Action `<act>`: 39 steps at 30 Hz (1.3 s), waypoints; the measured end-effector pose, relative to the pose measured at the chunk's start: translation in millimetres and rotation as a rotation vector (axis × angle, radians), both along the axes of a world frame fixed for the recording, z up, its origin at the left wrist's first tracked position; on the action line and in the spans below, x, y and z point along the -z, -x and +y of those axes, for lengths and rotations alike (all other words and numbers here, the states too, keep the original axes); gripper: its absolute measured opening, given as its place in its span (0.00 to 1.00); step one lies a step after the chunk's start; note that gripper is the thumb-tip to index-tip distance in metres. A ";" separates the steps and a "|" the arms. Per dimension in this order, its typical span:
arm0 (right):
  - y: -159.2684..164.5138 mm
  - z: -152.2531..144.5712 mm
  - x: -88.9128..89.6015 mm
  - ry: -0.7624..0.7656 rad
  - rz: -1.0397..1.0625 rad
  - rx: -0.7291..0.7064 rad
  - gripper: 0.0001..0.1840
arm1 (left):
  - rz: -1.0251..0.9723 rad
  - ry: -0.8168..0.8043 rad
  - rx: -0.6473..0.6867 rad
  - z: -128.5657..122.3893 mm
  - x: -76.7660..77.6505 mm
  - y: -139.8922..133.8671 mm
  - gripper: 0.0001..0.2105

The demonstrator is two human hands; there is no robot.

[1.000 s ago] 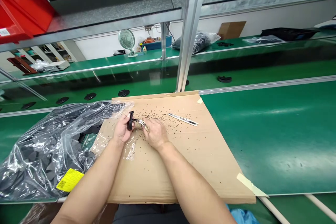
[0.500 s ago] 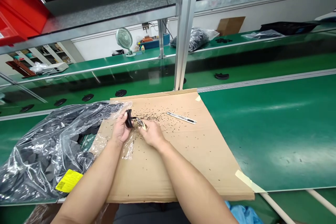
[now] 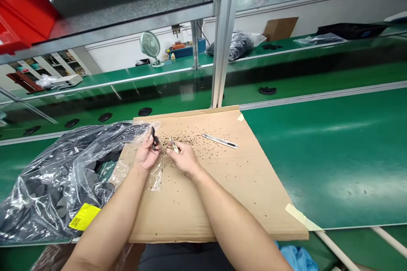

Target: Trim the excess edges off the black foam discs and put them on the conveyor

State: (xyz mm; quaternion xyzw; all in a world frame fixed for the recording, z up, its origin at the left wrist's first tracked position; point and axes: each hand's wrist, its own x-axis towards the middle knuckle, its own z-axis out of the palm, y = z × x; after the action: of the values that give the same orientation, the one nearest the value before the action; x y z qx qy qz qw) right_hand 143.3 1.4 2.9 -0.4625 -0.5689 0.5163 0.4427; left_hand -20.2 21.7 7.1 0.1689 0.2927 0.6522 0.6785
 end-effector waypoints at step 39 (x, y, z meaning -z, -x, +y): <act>-0.9 -15.7 -15.8 -0.436 -0.917 -0.166 0.18 | 0.228 0.062 0.254 -10.4 -3.1 -2.9 0.14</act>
State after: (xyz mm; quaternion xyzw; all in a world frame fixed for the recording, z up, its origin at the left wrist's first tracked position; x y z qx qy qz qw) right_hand 144.3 -14.4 18.7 -0.4917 -0.8337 0.1630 0.1913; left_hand -17.3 11.3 10.2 0.2565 0.3643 0.5285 0.7226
